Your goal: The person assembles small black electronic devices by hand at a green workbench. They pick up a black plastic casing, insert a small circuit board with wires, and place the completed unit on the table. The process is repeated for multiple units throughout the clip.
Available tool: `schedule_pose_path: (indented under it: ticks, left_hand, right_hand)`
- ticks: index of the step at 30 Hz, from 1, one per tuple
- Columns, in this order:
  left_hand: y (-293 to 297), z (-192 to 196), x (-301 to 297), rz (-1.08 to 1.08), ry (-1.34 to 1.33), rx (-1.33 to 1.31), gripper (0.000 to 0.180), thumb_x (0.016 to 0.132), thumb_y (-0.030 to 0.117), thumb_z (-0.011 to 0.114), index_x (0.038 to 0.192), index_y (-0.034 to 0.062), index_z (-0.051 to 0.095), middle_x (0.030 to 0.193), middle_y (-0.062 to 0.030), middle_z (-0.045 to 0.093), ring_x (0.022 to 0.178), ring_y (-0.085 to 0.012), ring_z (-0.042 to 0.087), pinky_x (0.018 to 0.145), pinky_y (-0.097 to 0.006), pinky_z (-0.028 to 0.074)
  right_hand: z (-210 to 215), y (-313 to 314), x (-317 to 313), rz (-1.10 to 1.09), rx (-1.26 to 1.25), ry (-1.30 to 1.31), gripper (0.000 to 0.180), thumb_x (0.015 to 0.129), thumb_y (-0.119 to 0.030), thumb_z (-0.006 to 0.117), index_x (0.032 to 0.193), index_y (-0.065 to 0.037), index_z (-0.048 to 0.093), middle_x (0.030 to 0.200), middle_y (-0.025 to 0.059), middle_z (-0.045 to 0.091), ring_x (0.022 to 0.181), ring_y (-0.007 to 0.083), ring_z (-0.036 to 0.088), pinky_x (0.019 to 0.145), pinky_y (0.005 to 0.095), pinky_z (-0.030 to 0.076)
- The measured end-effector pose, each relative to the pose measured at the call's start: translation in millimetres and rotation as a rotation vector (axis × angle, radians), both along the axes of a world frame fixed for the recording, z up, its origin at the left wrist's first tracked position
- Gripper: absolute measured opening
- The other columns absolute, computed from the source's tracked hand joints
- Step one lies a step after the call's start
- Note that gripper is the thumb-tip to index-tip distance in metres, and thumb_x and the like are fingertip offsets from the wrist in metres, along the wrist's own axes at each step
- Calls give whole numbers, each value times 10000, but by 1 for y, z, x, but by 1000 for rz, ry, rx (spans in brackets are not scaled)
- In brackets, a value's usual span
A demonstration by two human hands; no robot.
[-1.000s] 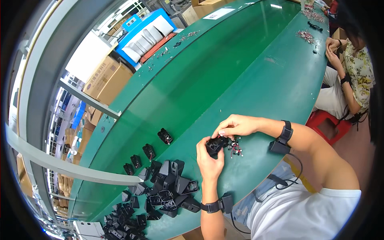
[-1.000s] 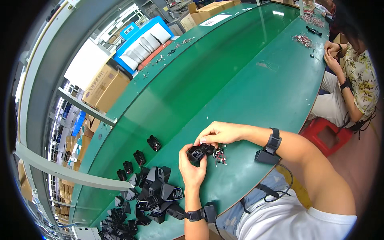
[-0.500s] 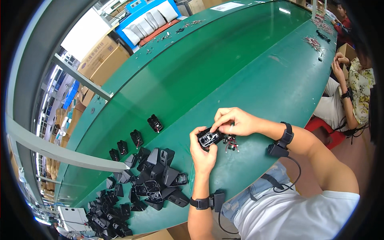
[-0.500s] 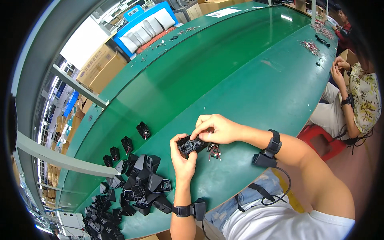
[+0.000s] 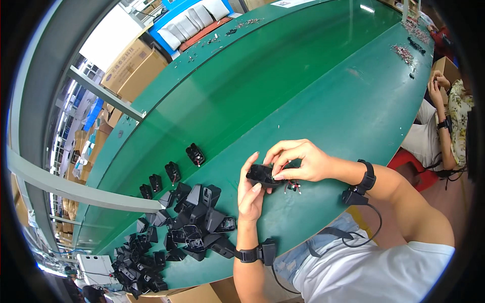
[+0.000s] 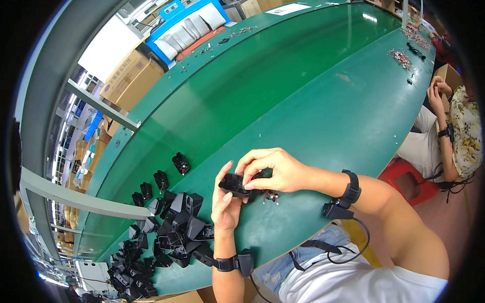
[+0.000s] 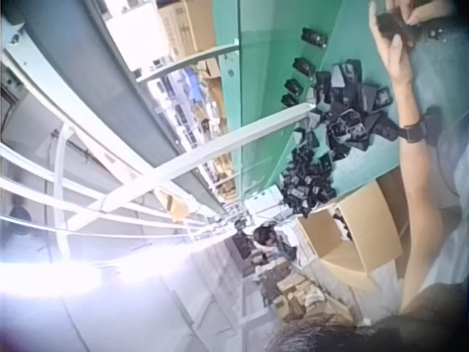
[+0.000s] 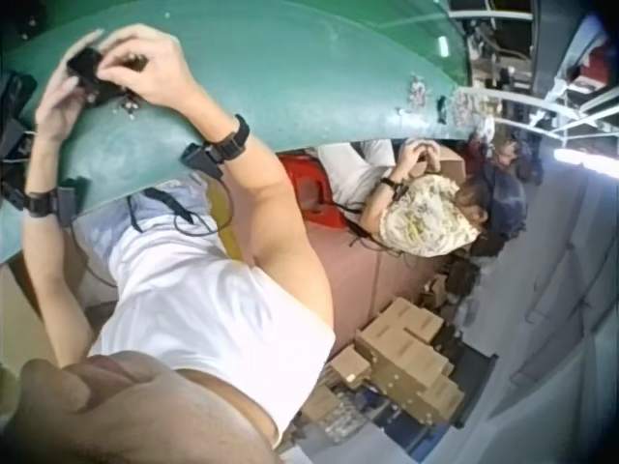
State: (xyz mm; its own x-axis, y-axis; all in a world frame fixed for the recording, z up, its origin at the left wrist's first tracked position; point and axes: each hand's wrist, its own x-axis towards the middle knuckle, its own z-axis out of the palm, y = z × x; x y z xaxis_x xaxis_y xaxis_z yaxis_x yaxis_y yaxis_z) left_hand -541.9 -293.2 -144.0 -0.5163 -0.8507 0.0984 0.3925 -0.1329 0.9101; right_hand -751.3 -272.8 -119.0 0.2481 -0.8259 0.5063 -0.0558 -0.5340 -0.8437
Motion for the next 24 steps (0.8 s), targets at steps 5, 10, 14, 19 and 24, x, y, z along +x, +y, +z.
schedule_pose_path:
  ticks: [5,10,14,19,24]
  left_hand:
    - [3,4,1,-47,-18,19,869,816,341,636,1519,-17,270,1246,-182,558,1105,-261,600,913,-354,503]
    - [6,7,2,-9,43,3,897,828,272,696,1533,-17,224,1335,-207,524,1223,-296,559,1072,-412,432]
    - [3,-5,1,-29,91,85,800,867,260,702,1499,-19,299,1346,-174,523,1216,-288,566,1073,-424,437]
    - [3,-10,0,-59,100,82,717,903,320,689,1449,-21,375,1322,-147,545,1166,-256,596,1016,-398,488]
    - [7,-8,0,-16,86,123,618,948,282,642,1425,-31,403,1291,-139,569,1154,-235,602,1008,-390,492]
  right_hand:
    - [2,3,1,25,-118,83,92,824,-69,760,887,-23,711,1131,130,660,940,236,643,807,366,528]
    - [-2,12,12,8,-12,-10,99,828,-78,764,896,-39,703,1161,121,638,1020,240,607,866,368,484]
    - [-11,18,20,-116,-15,-81,102,839,-86,751,893,-35,682,1203,131,584,1029,244,616,935,388,472]
    - [-16,18,23,-37,70,-146,104,840,-93,765,905,-44,701,1240,137,544,1161,266,533,982,398,454]
    - [-15,14,18,-117,11,27,144,822,-63,761,965,-60,739,1318,151,527,1150,253,563,926,381,486]
